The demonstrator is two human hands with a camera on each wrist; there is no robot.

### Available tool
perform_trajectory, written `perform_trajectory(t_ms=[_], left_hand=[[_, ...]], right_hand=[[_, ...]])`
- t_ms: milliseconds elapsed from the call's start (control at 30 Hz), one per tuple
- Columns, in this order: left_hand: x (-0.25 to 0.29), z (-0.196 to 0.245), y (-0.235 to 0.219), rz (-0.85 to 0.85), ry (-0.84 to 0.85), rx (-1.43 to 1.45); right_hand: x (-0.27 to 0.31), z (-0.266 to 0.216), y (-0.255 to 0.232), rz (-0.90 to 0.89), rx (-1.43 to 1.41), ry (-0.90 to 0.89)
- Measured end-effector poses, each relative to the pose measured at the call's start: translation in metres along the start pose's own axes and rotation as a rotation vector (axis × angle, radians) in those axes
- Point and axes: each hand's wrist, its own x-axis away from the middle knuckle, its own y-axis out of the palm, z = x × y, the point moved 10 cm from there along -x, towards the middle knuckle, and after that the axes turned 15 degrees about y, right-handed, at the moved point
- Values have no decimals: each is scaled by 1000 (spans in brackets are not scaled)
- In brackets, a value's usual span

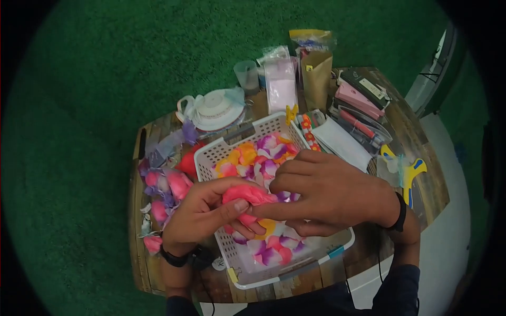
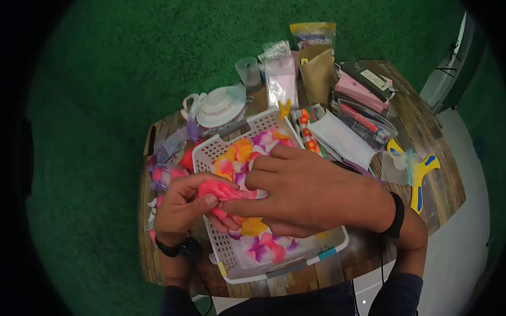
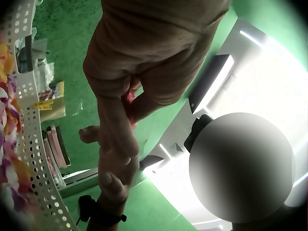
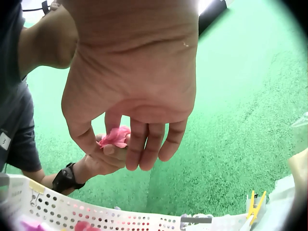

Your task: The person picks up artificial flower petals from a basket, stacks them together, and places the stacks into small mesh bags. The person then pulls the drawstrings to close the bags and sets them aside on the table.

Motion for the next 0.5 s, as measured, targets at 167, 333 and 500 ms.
perform_trajectory(t_ms=[167, 333, 500], left_hand=[[-8, 11, -1, 77, 116, -130], [-19, 45, 13, 202, 308, -399], [-15, 56, 33, 168, 476, -830]], right_hand=[[-3, -3, -23, 79, -153, -113], [7, 47, -50, 313, -563, 341], [2, 57, -32, 263, -640, 353]])
